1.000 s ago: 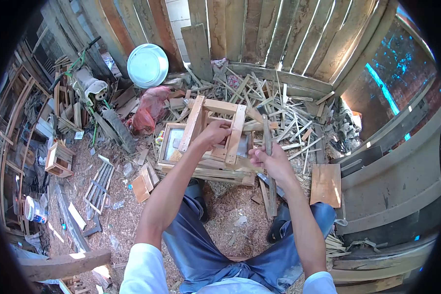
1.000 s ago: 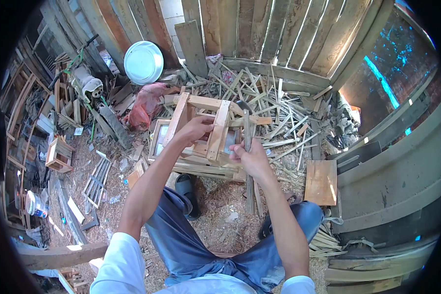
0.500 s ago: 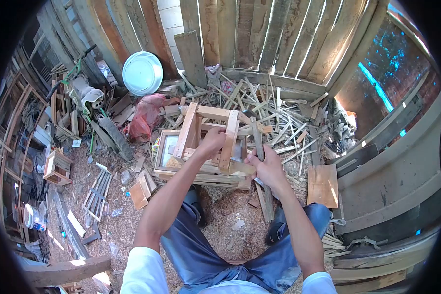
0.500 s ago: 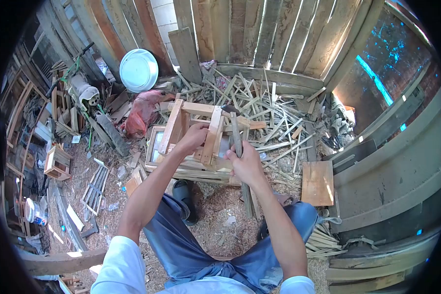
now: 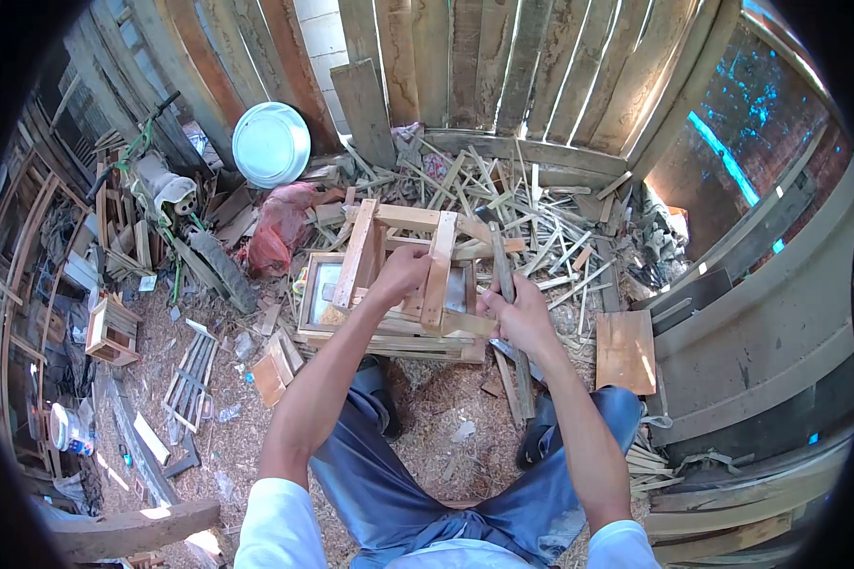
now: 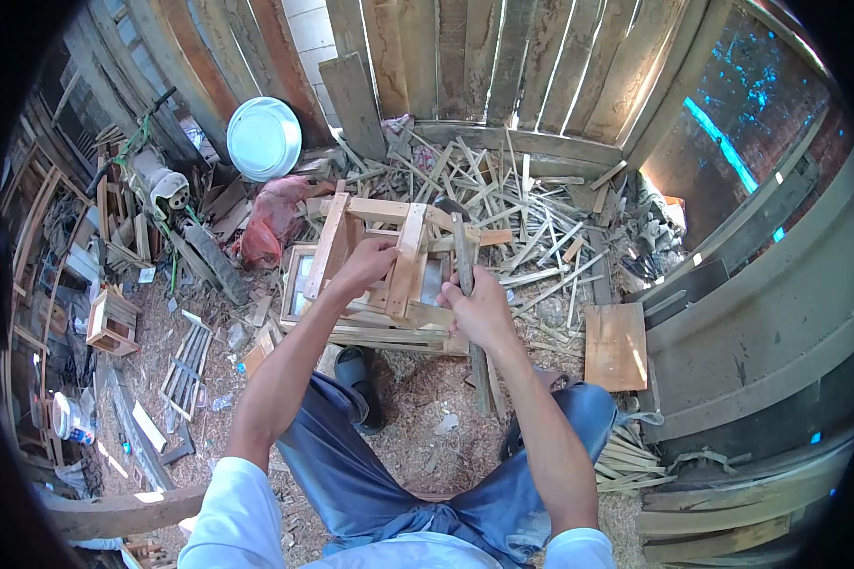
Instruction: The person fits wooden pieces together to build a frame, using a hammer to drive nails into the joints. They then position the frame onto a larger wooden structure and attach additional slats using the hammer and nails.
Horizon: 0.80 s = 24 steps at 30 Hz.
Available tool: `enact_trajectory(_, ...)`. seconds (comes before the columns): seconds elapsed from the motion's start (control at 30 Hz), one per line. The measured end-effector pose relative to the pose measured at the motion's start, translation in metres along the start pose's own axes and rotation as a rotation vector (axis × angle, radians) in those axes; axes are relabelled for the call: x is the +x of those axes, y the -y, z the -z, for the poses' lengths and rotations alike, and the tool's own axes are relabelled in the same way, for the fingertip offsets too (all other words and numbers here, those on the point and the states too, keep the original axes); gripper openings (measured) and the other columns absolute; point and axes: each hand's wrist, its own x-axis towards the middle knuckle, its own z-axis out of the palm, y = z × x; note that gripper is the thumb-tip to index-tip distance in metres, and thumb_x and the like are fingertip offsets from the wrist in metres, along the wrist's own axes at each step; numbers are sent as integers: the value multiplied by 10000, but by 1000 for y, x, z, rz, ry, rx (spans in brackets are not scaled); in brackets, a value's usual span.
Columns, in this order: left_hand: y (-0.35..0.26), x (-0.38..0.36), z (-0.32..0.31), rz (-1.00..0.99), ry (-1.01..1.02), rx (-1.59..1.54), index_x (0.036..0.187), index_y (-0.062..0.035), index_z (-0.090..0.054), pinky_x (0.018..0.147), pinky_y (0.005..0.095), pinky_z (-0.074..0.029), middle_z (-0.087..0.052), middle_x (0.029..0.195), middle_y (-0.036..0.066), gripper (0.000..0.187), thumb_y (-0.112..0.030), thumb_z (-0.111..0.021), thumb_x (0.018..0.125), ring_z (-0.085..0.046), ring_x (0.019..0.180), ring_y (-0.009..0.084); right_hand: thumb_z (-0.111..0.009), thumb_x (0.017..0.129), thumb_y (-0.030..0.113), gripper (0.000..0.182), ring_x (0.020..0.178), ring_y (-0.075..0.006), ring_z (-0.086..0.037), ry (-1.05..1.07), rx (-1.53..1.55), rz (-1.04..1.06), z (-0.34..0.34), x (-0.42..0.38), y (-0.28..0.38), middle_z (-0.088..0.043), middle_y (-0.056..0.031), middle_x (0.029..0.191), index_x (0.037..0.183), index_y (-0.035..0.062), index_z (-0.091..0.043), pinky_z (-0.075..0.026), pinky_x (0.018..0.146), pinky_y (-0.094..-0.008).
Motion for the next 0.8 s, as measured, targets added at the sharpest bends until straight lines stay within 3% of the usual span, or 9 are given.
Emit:
enact_trajectory(0.07,-9,-4,2,21,14,40,1069,83,-672,738,340,-505,-707,933,158,343,-173,-541,881,-648,828,185,-596,917,111,181,604,-159,-638,43,-67,1,3,-2,7,-675,-114,787,1017,-22,-525,-527,467,-302)
enact_trajectory(0.2,-13,-10,4,-35,-59,61,1029,51,-695,718,358,-511,-708,864,182,324,-187,-548,865,-671,791,213,-595,938,152,229,562,-151,-615,-46,-3,6,2,-8,17,-631,-85,705,1077,-11,-514,-501,445,-293)
enact_trajectory(0.27,-19,-16,9,-13,-163,216,986,27,-710,711,404,-526,-695,804,231,311,-201,-552,845,-697,755,290,-579,966,228,256,405,-107,-490,-89,62,-13,8,-9,18,-560,-38,605,1095,18,-509,-400,378,-247)
enact_trajectory(0.4,16,9,25,-151,-381,369,898,47,-695,754,462,-532,-673,842,290,315,-225,-551,831,-673,817,416,-553,986,220,225,399,-98,-481,-176,107,111,29,-10,15,-551,-35,597,1101,32,-510,-380,366,-241)
enact_trajectory(0.47,7,1,40,-147,-465,435,921,53,-681,787,449,-524,-669,865,299,336,-248,-554,841,-673,870,411,-547,985,236,248,449,-107,-515,-198,112,110,45,-21,21,-588,-60,649,1119,31,-510,-414,412,-255)
enact_trajectory(0.57,-16,-28,48,-177,-506,370,935,44,-665,719,384,-514,-685,805,219,318,-242,-540,873,-682,786,311,-484,1001,264,264,488,-113,-533,-209,21,10,75,-26,4,-617,-77,734,1103,23,-518,-442,469,-262)
enact_trajectory(0.63,-23,-45,44,-137,-337,97,966,28,-642,620,292,-450,-632,744,77,280,-216,-520,905,-583,672,147,-487,998,263,264,497,-115,-533,-211,-8,-38,93,-30,-21,-616,-78,742,1085,17,-528,-445,475,-268)
enact_trajectory(0.73,-22,-66,20,-153,-105,-75,1031,11,-611,574,241,-377,-547,741,-17,237,-167,-503,920,-463,651,60,-513,984,249,255,526,-122,-535,-212,-35,-130,112,-47,-52,-584,-65,731,1040,3,-549,-443,466,-288)
enact_trajectory(0.8,-23,-73,8,-155,-75,28,1074,7,-597,575,233,-380,-566,763,-19,246,-180,-532,929,-475,649,55,-523,974,243,254,548,-128,-542,-203,-63,-239,121,-52,-71,-548,-46,703,1045,1,-549,-452,460,-294)
